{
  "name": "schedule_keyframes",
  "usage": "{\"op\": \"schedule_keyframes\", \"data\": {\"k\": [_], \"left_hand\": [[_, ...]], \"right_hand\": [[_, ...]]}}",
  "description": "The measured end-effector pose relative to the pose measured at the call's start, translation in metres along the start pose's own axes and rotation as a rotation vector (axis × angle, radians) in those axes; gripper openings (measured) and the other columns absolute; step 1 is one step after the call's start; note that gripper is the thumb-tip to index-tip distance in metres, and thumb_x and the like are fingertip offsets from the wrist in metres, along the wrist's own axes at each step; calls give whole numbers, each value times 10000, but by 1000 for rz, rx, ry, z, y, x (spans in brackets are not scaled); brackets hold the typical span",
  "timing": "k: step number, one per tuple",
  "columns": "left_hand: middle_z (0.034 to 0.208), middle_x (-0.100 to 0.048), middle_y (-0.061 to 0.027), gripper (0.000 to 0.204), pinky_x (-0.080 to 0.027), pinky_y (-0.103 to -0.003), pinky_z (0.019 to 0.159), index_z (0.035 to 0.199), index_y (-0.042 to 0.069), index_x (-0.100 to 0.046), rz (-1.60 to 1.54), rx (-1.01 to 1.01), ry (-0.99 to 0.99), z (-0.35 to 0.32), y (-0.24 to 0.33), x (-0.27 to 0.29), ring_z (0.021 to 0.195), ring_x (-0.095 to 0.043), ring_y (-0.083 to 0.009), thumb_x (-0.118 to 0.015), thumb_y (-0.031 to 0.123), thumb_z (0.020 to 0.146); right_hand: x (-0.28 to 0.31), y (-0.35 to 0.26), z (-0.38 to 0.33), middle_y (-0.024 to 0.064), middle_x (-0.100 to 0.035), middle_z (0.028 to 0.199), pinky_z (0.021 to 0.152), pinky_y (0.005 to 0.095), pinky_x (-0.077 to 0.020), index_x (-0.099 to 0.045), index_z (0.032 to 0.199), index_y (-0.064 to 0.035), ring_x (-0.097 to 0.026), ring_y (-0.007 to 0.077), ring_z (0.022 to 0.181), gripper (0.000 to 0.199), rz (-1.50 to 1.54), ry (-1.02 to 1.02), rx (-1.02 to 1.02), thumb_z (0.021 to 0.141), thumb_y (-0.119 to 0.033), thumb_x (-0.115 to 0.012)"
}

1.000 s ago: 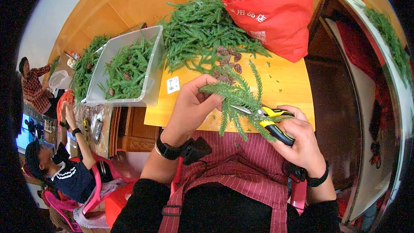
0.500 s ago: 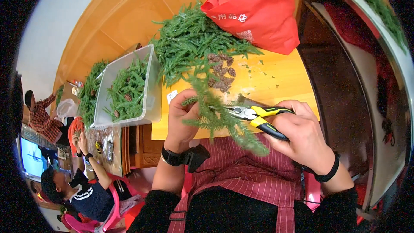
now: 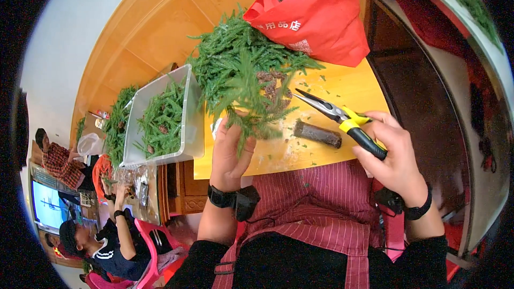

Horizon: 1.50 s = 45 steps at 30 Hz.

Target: Trimming green foliage using a pair of snips and placing the pieces into a plastic container.

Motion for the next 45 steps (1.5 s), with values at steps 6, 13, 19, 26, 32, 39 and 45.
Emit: {"op": "schedule_keyframes", "data": {"k": [6,13,19,26,32,39,45], "left_hand": [[1119,-545,-26,276,-494,-195,700,1176,94,-491,-247,22,63,-4,-18,8,886,-561,-126,-515,91,901],[1062,-561,-61,202,-496,-203,719,1088,42,-530,-560,83,101,-7,-38,7,844,-549,-140,-534,71,888],[993,-586,-63,171,-512,-212,705,1041,4,-527,-610,71,64,-5,-45,12,828,-560,-144,-550,45,876],[931,-601,-26,228,-518,-195,693,1052,66,-536,-392,8,140,-12,-40,0,813,-603,-103,-576,-9,841],[961,-601,-50,255,-534,-235,764,1093,63,-511,-514,9,43,-12,-47,3,865,-607,-150,-556,-11,853],[1124,-529,-49,329,-494,-272,845,1185,81,-459,-440,76,33,-12,-50,0,965,-574,-155,-509,6,869],[1155,-516,-52,274,-428,-322,927,1156,65,-483,-467,97,-72,-13,-48,-4,1049,-516,-169,-527,149,899]], "right_hand": [[-39,10,-17,74,-447,622,916,391,-399,-459,667,-26,-528,238,721,191,223,-48,-176,704,-85,-637],[-65,-5,-16,116,-640,779,939,382,-384,-452,662,-44,-573,229,770,189,290,-84,-105,727,-81,-626],[-65,8,-19,60,-495,600,885,392,-434,-531,697,-25,-563,239,725,179,294,-43,-250,732,-127,-674],[-59,-6,-9,100,-616,769,852,373,-440,-527,707,-24,-589,278,883,152,194,-67,-85,679,-69,-669],[-53,-26,1,86,-639,832,836,391,-447,-610,771,-33,-572,319,939,184,-138,-58,174,618,-79,-702],[-52,-26,5,83,-651,867,833,390,-444,-625,765,-47,-572,315,962,186,-276,-82,214,609,-97,-711],[-51,-28,8,76,-647,849,830,391,-436,-618,748,-44,-566,307,966,173,-367,-81,229,607,-94,-705]]}}
Point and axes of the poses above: each hand's wrist, its own z-axis towards the middle knuckle, its own x-axis out of the back of the hand, y = z × x, the point moved 8 cm from there along z, towards the middle knuckle
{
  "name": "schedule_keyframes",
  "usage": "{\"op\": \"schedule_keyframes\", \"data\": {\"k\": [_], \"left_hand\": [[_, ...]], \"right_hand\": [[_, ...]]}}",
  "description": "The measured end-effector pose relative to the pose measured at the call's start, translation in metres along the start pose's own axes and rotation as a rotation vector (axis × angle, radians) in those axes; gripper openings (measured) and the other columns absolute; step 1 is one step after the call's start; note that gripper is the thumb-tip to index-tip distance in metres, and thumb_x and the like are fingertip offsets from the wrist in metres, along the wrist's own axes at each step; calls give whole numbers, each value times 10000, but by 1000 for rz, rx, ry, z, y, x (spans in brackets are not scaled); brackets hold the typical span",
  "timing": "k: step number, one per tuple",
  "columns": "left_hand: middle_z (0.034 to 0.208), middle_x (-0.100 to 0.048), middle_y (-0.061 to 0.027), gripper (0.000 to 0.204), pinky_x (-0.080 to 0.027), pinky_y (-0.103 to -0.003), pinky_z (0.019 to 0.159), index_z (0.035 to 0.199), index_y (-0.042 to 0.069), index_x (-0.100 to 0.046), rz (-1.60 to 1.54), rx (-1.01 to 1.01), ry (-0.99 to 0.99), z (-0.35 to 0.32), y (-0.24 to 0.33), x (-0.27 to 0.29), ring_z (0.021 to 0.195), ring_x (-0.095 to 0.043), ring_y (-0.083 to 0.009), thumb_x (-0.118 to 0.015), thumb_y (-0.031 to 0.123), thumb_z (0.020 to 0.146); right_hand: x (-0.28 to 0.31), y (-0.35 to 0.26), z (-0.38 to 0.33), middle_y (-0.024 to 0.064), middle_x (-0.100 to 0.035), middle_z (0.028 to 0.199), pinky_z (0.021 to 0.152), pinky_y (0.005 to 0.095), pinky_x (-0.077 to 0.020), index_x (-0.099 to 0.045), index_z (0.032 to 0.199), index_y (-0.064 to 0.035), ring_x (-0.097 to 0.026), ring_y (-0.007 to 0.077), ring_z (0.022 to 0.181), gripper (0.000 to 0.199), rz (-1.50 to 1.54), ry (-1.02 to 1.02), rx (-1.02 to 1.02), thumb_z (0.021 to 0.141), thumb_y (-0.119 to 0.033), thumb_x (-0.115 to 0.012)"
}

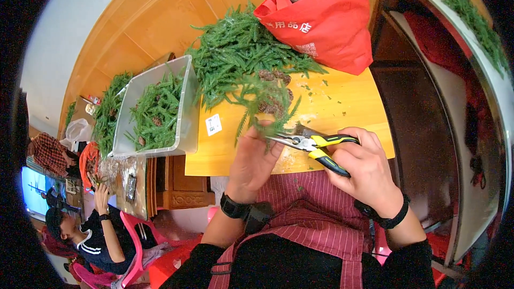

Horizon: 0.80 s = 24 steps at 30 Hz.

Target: Trimming green foliage using a pair of snips and placing the pieces into a plastic container.

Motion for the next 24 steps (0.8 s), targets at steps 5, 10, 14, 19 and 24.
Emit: {"op": "schedule_keyframes", "data": {"k": [5,10,14,19,24], "left_hand": [[1095,-536,-46,276,-393,-334,957,1072,53,-514,166,-11,53,2,0,14,1056,-497,-180,-611,209,866],[1089,-476,-32,267,-380,-317,935,1025,54,-483,321,-85,79,1,5,-2,1054,-474,-174,-636,37,807],[1102,-444,-39,274,-382,-312,922,1008,67,-471,392,-29,158,4,2,-5,1058,-460,-167,-601,-38,791],[1039,-524,-67,246,-432,-304,863,1004,67,-490,301,-34,250,7,0,21,973,-534,-176,-598,-35,808],[962,-574,-73,204,-478,-276,786,1005,62,-524,308,-34,186,7,7,15,878,-587,-177,-588,-17,828]], "right_hand": [[-3,-4,0,73,-642,847,831,393,-426,-612,736,-41,-562,299,970,159,-39,-4,-5,612,-90,-699],[-4,-7,3,71,-632,836,823,394,-425,-605,727,-39,-560,291,968,153,-92,19,-12,609,-83,-691],[-4,-9,5,73,-624,829,811,396,-425,-601,727,-37,-555,290,971,159,-121,9,-19,598,-75,-686],[3,-8,5,78,-620,808,802,395,-428,-594,722,-31,-560,293,949,157,-102,-4,-20,605,-73,-691],[0,22,-13,97,-616,743,807,370,-445,-583,720,-14,-584,282,844,122,299,-129,-260,664,-63,-680]]}}
Point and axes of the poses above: each hand's wrist, its own z-axis towards the middle knuckle, its own x-axis out of the back of the hand, y = z × x, the point moved 8 cm from there along z, towards the middle knuckle
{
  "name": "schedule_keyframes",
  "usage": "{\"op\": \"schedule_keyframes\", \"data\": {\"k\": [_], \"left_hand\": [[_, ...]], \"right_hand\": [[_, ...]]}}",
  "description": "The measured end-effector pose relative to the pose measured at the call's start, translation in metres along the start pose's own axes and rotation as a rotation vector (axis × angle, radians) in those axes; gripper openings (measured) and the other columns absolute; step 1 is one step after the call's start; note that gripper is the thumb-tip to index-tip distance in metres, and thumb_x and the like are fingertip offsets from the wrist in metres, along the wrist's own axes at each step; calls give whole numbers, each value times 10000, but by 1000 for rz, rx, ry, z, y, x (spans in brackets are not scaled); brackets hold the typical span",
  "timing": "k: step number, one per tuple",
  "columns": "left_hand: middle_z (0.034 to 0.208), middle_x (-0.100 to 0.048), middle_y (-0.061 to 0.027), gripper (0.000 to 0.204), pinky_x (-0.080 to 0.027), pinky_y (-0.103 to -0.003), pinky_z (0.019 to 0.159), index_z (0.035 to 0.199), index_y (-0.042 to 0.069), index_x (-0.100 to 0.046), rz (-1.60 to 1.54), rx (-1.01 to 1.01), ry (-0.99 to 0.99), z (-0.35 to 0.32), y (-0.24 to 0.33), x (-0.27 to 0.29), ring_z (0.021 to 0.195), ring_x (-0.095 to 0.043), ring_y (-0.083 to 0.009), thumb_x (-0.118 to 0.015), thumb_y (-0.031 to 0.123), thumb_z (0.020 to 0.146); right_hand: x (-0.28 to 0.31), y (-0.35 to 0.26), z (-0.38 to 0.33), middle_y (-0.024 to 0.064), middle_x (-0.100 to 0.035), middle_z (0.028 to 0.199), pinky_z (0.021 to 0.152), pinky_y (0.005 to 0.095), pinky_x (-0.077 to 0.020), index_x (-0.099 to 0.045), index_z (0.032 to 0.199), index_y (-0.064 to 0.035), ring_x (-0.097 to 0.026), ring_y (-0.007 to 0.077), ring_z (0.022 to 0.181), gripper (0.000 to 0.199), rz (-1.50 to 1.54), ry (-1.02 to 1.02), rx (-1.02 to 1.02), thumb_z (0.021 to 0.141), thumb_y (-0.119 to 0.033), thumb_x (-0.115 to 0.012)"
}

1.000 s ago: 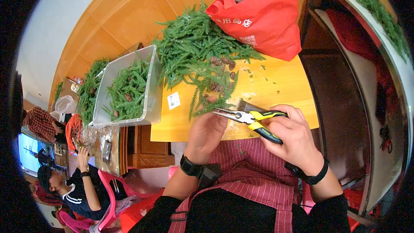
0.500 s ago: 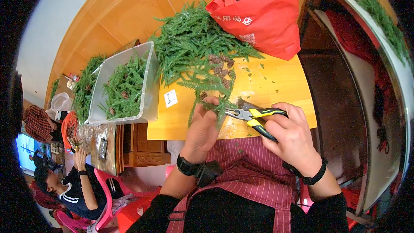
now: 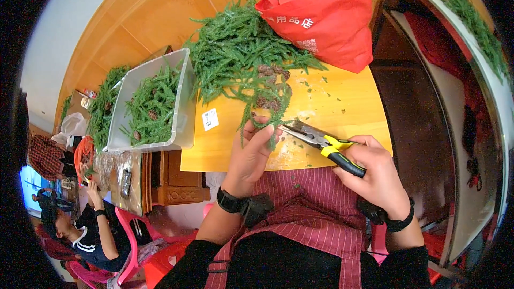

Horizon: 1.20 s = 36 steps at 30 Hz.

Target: Trimming green foliage using a pair of snips and placing the pieces into a plastic container.

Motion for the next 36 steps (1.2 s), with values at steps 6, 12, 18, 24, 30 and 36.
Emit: {"op": "schedule_keyframes", "data": {"k": [6,12,18,24,30,36], "left_hand": [[924,-584,-83,220,-494,-280,748,1031,26,-530,-33,40,7,-1,-2,-2,860,-615,-191,-607,-10,828],[940,-585,-97,216,-495,-273,751,1038,15,-530,-76,15,-5,-1,-4,-1,871,-614,-197,-591,-23,835],[943,-585,-101,199,-490,-264,754,1038,23,-537,-151,11,-25,1,-3,-6,875,-601,-187,-568,-27,848],[950,-580,-93,195,-490,-253,753,1031,42,-544,-210,48,-23,4,-9,-2,869,-587,-177,-561,-28,850],[942,-559,-65,198,-485,-264,757,1015,32,-538,-119,-31,-81,1,-4,-9,857,-591,-181,-550,-61,841],[935,-544,-57,178,-474,-290,752,972,37,-530,-174,-68,-146,-1,-1,-13,847,-590,-193,-548,-73,833]], "right_hand": [[-11,19,-13,113,-607,770,741,318,-443,-563,729,-4,-579,232,798,136,287,-39,-186,712,-85,-671],[-21,26,-16,117,-579,783,642,291,-422,-536,720,-8,-564,205,724,183,411,-49,-262,732,-124,-676],[-20,21,-15,105,-561,757,653,300,-423,-520,704,-7,-564,236,714,196,362,-32,-240,734,-125,-674],[-15,11,-12,105,-589,726,792,344,-438,-544,715,-6,-580,275,788,162,258,-4,-121,701,-94,-679],[-14,8,-6,90,-554,655,866,362,-438,-571,738,-7,-582,260,791,138,196,50,-133,678,-73,-677],[-19,-3,0,89,-536,642,855,373,-445,-567,740,-10,-570,262,766,159,205,35,-35,669,-81,-690]]}}
Point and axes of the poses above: each hand's wrist, its own z-axis towards the middle knuckle, its own x-axis out of the back of the hand, y = z × x, the point moved 8 cm from there along z, towards the middle knuckle
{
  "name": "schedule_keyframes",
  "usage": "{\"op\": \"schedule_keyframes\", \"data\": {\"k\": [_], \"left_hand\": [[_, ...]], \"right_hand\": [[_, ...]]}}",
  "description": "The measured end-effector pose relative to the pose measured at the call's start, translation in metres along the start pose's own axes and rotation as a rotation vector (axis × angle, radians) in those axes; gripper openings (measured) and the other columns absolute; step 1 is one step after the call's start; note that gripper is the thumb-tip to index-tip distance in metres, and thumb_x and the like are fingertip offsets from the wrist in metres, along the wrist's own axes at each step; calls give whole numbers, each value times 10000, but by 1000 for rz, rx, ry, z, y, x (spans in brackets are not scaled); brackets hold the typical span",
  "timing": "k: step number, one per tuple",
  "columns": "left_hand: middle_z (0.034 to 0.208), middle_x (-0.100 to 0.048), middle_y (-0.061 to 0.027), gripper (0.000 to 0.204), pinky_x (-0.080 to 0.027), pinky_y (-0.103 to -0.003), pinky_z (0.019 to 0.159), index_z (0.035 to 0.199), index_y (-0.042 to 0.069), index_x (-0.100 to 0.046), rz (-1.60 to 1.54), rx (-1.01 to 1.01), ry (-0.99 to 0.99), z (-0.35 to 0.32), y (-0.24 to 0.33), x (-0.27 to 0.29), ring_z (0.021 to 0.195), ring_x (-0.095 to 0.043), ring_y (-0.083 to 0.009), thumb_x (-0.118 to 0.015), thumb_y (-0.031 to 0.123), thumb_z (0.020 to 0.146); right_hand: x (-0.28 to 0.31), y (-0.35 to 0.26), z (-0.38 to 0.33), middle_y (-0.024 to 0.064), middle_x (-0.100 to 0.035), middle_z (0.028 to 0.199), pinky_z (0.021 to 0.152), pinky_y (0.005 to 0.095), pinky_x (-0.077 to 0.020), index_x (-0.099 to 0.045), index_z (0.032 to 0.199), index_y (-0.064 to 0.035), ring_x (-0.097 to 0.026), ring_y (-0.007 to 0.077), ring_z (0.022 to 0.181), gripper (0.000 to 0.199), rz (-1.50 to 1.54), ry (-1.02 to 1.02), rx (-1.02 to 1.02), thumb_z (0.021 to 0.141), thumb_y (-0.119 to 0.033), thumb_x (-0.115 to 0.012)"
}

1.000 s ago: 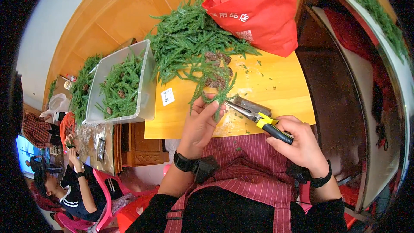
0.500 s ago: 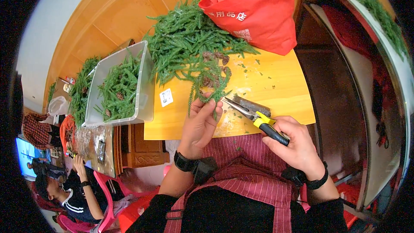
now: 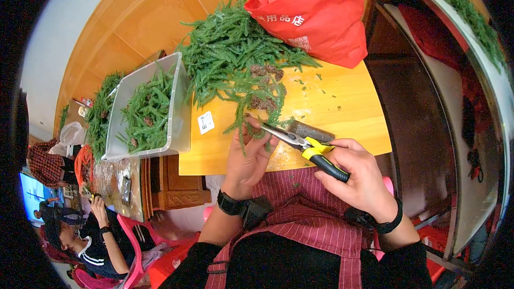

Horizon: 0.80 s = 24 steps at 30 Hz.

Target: Trimming green foliage using a pair of snips and placing the pieces into a plastic container.

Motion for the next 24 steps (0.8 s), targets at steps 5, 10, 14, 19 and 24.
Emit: {"op": "schedule_keyframes", "data": {"k": [5,10,14,19,24], "left_hand": [[938,-491,-46,159,-476,-297,783,938,67,-469,-3,-5,-57,-1,2,-4,872,-544,-171,-535,-48,852],[962,-468,-32,94,-485,-335,856,891,71,-484,3,25,-11,-2,-1,0,848,-557,-175,-530,-8,876],[964,-470,-35,106,-494,-354,843,874,58,-497,52,21,43,-2,2,4,836,-563,-180,-545,-35,856],[1016,-483,-60,151,-500,-374,837,921,25,-526,298,-207,-50,-5,17,-7,853,-597,-207,-573,-71,814],[983,-549,-66,183,-506,-353,831,979,33,-527,125,-150,-57,-6,10,-6,861,-612,-213,-578,-52,825]], "right_hand": [[0,-6,0,87,-537,642,852,381,-449,-548,712,-16,-570,277,748,173,0,-37,57,666,-92,-697],[-1,-6,-4,82,-533,622,856,390,-449,-524,670,-22,-567,275,681,191,-24,-69,134,652,-95,-699],[3,-3,-7,78,-520,606,860,402,-451,-539,692,-31,-557,255,632,187,-58,-117,157,674,-118,-704],[12,28,-16,66,-468,591,893,377,-424,-528,699,-25,-541,236,694,183,105,-52,-71,699,-110,-690],[2,38,-18,75,-629,789,958,361,-346,-484,687,-40,-544,181,872,160,266,-117,-215,758,-88,-619]]}}
Point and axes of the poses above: each hand's wrist, its own z-axis towards the middle knuckle, its own x-axis out of the back of the hand, y = z × x, the point moved 8 cm from there along z, towards the middle knuckle
